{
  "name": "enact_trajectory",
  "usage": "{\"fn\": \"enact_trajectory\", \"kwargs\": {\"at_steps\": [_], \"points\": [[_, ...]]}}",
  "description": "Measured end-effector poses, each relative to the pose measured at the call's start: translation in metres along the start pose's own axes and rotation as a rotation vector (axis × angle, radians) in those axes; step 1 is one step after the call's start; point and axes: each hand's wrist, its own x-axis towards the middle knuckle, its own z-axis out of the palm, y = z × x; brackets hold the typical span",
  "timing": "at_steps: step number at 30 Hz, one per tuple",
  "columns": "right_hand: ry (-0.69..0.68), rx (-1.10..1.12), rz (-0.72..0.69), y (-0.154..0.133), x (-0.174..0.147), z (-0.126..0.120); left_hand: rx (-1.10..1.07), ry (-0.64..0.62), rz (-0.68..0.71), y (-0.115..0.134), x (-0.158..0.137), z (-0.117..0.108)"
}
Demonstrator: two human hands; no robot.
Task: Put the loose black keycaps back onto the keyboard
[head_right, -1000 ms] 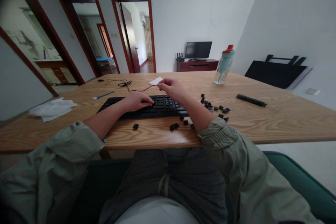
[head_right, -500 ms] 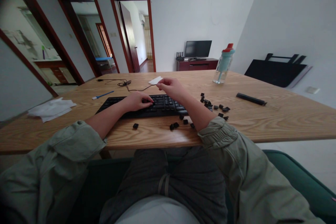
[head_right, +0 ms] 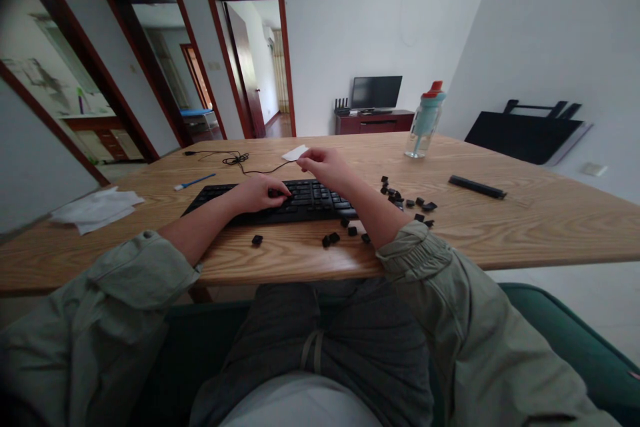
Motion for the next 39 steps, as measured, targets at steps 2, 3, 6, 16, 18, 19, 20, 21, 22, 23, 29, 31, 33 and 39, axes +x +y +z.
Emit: {"fn": "enact_trajectory", "kwargs": {"at_steps": [2, 3, 6, 16, 18, 19, 20, 21, 22, 23, 29, 31, 33, 39], "points": [[0.002, 0.004, 0.0, 0.0, 0.0, -0.001, 0.011, -0.012, 0.041, 0.0, 0.0, 0.0], [0.003, 0.005, -0.001, 0.001, 0.0, -0.001, 0.017, -0.018, 0.07, -0.001, 0.0, -0.001], [-0.001, 0.0, -0.014, 0.004, 0.001, -0.002, 0.057, -0.03, 0.139, -0.002, -0.001, -0.001], [0.111, 0.192, -0.097, -0.022, -0.006, -0.02, 0.159, -0.044, 0.156, 0.007, -0.007, -0.001], [0.154, 0.191, -0.144, -0.035, -0.017, -0.025, 0.163, -0.04, 0.144, 0.009, -0.008, -0.001], [0.174, 0.183, -0.167, -0.041, -0.025, -0.027, 0.167, -0.041, 0.14, 0.01, -0.009, -0.001], [0.19, 0.177, -0.185, -0.047, -0.035, -0.028, 0.168, -0.041, 0.137, 0.01, -0.01, -0.001], [0.199, 0.178, -0.198, -0.053, -0.046, -0.029, 0.168, -0.041, 0.135, 0.01, -0.01, -0.001], [0.203, 0.184, -0.205, -0.058, -0.059, -0.029, 0.165, -0.042, 0.134, 0.01, -0.01, 0.0], [0.204, 0.189, -0.202, -0.062, -0.073, -0.03, 0.16, -0.043, 0.135, 0.01, -0.011, 0.0], [0.11, 0.295, -0.064, -0.073, -0.176, -0.03, 0.134, -0.04, 0.135, 0.009, -0.01, 0.004], [-0.034, 0.393, 0.051, -0.064, -0.209, -0.022, 0.132, -0.042, 0.149, 0.009, -0.01, 0.006], [-0.203, 0.495, 0.183, -0.046, -0.239, -0.006, 0.146, -0.03, 0.148, 0.011, -0.011, 0.007], [-0.478, 0.498, 0.629, 0.053, -0.3, 0.053, 0.166, 0.044, 0.103, 0.02, -0.016, 0.002]]}}
